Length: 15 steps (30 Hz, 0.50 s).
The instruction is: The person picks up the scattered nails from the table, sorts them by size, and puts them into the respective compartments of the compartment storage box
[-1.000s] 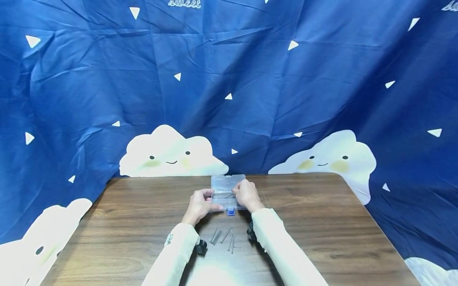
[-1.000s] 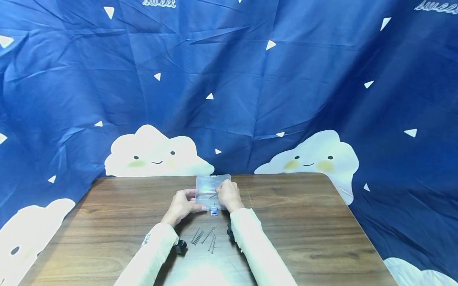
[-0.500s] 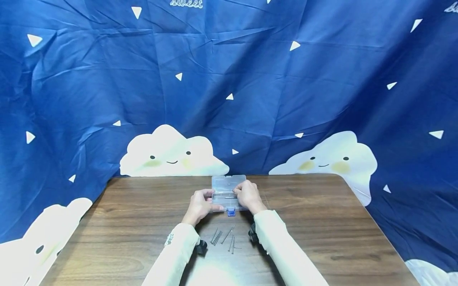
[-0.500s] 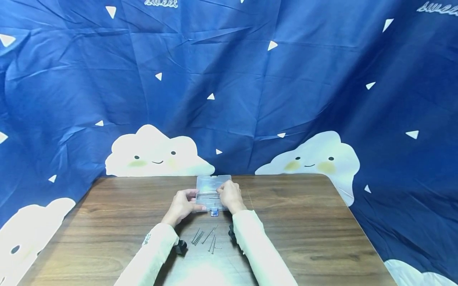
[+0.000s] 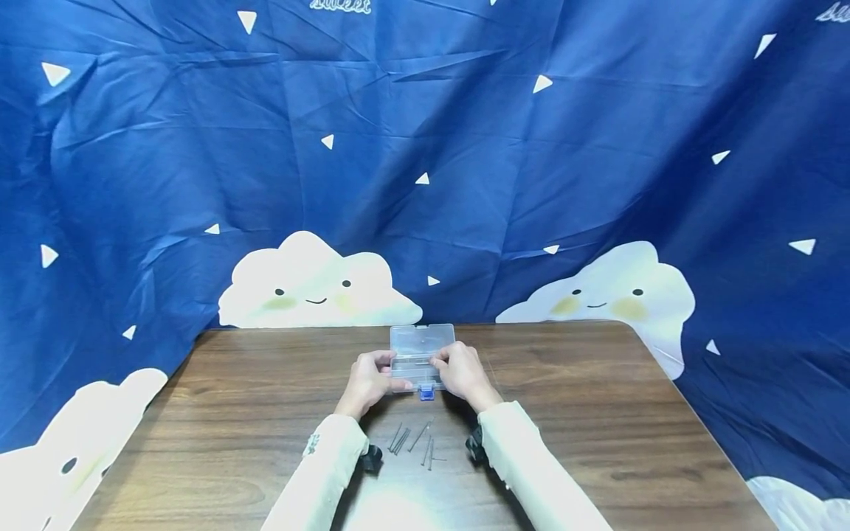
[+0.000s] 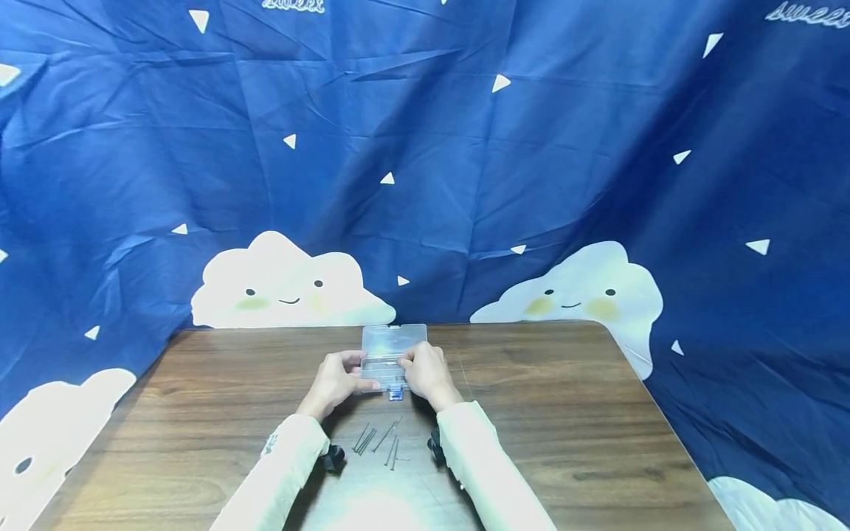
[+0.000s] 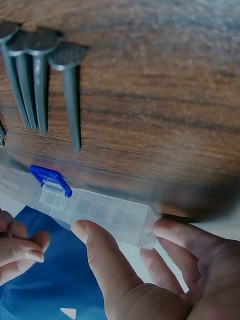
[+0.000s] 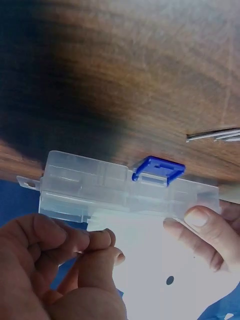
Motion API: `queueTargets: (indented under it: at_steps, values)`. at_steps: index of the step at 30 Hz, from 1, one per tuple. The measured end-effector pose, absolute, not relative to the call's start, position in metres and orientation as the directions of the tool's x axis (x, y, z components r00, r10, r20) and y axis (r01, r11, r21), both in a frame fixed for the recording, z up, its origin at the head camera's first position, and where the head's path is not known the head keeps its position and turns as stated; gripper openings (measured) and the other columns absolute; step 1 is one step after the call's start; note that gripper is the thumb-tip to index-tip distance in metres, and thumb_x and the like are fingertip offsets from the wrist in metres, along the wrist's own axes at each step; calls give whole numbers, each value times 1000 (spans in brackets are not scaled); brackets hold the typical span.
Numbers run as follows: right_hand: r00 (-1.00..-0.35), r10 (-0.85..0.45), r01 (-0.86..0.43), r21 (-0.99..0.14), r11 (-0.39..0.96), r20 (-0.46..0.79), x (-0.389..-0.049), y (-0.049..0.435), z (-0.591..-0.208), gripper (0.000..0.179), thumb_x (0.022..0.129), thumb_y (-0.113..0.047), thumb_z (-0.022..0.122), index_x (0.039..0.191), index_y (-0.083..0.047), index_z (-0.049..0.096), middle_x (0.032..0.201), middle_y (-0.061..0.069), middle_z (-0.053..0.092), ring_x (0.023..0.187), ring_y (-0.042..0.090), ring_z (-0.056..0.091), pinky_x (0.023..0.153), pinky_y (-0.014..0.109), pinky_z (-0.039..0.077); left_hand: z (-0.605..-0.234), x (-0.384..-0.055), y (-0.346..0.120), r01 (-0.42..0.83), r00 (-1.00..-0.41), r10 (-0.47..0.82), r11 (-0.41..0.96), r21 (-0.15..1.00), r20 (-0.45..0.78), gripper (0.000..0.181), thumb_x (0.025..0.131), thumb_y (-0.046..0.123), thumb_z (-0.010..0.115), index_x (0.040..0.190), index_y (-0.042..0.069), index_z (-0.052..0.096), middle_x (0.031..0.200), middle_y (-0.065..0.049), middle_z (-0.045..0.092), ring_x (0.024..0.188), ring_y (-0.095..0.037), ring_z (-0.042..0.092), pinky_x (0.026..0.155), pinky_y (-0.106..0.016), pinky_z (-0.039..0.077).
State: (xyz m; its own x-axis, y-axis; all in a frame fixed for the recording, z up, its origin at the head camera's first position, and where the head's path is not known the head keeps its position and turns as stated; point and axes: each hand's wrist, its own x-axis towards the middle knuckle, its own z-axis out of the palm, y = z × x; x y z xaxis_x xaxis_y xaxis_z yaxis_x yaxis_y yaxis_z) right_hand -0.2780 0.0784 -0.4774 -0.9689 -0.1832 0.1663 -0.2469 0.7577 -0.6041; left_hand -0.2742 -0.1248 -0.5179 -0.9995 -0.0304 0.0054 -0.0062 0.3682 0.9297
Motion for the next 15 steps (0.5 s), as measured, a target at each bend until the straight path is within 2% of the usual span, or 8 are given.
queueTargets:
  at_steps: [5, 8, 15]
  values:
    - [-961, -217, -276, -610, 743, 171, -269, 80, -476, 17, 94, -14, 71, 79, -12, 79, 72, -8, 66, 71, 16, 56, 69, 36, 48, -517, -273, -125, -5, -1000, -30, 372, 928, 6, 77, 58, 6, 98, 127, -2, 66, 114, -15, 71, 96, -25, 68, 82, -36, 57]
    - [-956, -236, -293, -618, 729, 175, -262, 83, -476, 15, 93, -13, 71, 81, -12, 79, 71, -9, 65, 70, 14, 55, 70, 36, 49, -518, -274, -125, 2, -1000, -26, 373, 928, 13, 77, 57, 7, 98, 127, -2, 66, 111, -15, 71, 95, -25, 68, 81, -35, 57]
    - [-935, -299, -350, -624, 699, 190, -245, 91, -477, 20, 91, -9, 72, 72, -13, 75, 71, -11, 66, 67, 10, 57, 72, 37, 52, -518, -273, -126, 7, -1000, -25, 370, 929, 18, 77, 57, 7, 98, 126, -3, 66, 107, -15, 73, 92, -23, 70, 80, -35, 58]
